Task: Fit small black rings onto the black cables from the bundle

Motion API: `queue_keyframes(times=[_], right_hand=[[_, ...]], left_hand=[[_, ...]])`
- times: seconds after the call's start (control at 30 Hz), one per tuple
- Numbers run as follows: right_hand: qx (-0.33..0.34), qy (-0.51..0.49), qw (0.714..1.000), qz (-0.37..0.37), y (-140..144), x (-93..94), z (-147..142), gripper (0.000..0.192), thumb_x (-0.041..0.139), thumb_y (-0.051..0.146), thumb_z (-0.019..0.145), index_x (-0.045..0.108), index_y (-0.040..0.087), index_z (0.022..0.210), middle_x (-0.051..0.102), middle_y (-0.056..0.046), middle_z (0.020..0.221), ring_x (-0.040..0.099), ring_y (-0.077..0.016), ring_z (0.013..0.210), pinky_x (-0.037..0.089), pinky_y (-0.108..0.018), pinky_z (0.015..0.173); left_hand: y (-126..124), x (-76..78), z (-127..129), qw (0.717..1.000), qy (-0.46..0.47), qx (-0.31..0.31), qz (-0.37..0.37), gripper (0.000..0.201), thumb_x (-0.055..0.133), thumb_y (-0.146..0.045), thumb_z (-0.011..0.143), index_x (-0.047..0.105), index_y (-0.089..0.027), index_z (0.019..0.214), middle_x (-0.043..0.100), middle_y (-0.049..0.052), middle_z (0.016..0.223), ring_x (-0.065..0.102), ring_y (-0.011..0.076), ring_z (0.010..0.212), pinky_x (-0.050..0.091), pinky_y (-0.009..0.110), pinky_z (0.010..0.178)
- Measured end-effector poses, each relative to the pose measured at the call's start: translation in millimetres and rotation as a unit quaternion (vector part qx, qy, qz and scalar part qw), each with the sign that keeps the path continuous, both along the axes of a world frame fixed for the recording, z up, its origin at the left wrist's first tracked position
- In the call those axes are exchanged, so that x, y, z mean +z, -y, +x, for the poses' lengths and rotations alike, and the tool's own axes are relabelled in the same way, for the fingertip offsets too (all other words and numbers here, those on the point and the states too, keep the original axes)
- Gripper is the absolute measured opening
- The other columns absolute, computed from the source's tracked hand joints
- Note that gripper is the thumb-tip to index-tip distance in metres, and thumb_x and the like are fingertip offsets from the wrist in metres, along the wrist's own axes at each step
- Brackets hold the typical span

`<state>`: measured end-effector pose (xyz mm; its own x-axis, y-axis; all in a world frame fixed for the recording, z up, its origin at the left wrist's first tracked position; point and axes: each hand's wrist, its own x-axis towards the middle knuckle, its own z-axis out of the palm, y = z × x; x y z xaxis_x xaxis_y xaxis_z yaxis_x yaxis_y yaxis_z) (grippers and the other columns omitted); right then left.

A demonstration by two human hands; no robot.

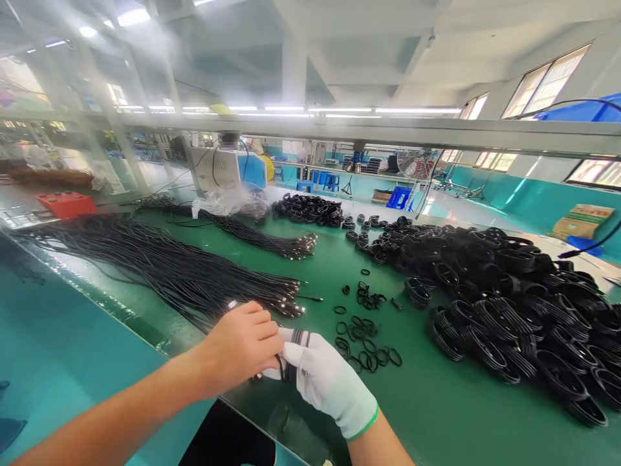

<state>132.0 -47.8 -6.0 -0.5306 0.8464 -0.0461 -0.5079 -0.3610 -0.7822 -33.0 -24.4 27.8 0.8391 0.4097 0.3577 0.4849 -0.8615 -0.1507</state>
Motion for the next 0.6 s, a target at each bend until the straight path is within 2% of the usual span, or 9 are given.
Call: queue_keyframes(times=[0.1,0.2,0.27,0.37,0.43,0.5,0.6], right_hand=[[0.058,-0.039,0.998,-0.008,4,-1.6,-2,0.030,0.070,0.025,0.073,0.062,0.008,0.096,0.061,-0.008,0.084,0.055,-0.0169,0.078,0.044,-0.035,0.077],[0.094,-0.061,0.993,-0.024,5,-6.1,-3,0.032,0.070,0.024,0.074,0.061,0.008,0.099,0.060,-0.009,0.087,0.055,-0.0144,0.076,0.044,-0.031,0.074],[0.102,-0.043,0.993,-0.036,4,-10.9,-2,0.032,0.070,0.025,0.074,0.061,0.006,0.098,0.061,-0.010,0.086,0.059,-0.0161,0.075,0.045,-0.034,0.075],[0.114,-0.028,0.991,-0.061,4,-19.5,-1,0.032,0.067,0.028,0.076,0.063,0.003,0.096,0.065,-0.012,0.081,0.065,-0.0197,0.071,0.047,-0.040,0.078],[0.134,-0.036,0.988,-0.071,5,-23.0,0,0.035,0.066,0.030,0.075,0.063,0.002,0.095,0.068,-0.013,0.077,0.067,-0.0214,0.067,0.048,-0.043,0.078],[0.153,-0.059,0.984,-0.071,7,-22.9,0,0.036,0.065,0.031,0.073,0.064,0.002,0.095,0.069,-0.013,0.073,0.067,-0.0218,0.063,0.049,-0.045,0.076],[0.138,-0.110,0.981,-0.077,9,-18.0,-1,0.033,0.068,0.031,0.070,0.063,0.006,0.091,0.068,-0.008,0.069,0.065,-0.0195,0.060,0.049,-0.042,0.073]], left_hand=[[-21,14.2,-6,0.997,0.004,-0.050,-0.053,0.016,0.059,-0.033,0.083,0.057,-0.019,0.074,0.062,-0.002,0.069,0.050,0.0147,0.068,0.034,0.029,0.071],[-28,15.1,-4,0.993,0.011,-0.066,-0.096,0.009,0.060,-0.027,0.082,0.061,-0.020,0.076,0.064,-0.003,0.071,0.051,0.0136,0.073,0.035,0.029,0.084],[-27,15.5,-2,0.992,0.011,-0.082,-0.097,0.010,0.058,-0.024,0.083,0.062,-0.020,0.075,0.066,-0.002,0.078,0.053,0.0146,0.083,0.032,0.030,0.092],[-27,23.0,1,0.990,-0.005,-0.078,-0.120,0.016,0.057,-0.019,0.083,0.063,-0.019,0.068,0.064,0.000,0.083,0.053,0.0162,0.087,0.037,0.028,0.081],[-31,29.0,0,0.975,-0.014,-0.063,-0.214,0.015,0.060,-0.019,0.080,0.064,-0.019,0.065,0.062,0.000,0.077,0.054,0.0139,0.076,0.038,0.023,0.067],[-36,30.1,0,0.926,0.011,-0.034,-0.375,0.009,0.065,-0.023,0.076,0.065,-0.018,0.069,0.059,-0.002,0.070,0.053,0.0108,0.064,0.037,0.020,0.057],[-36,18.9,-1,0.797,0.107,0.033,-0.593,0.016,0.064,-0.031,0.074,0.061,-0.015,0.076,0.051,-0.005,0.057,0.046,0.0079,0.049,0.033,0.018,0.045]])
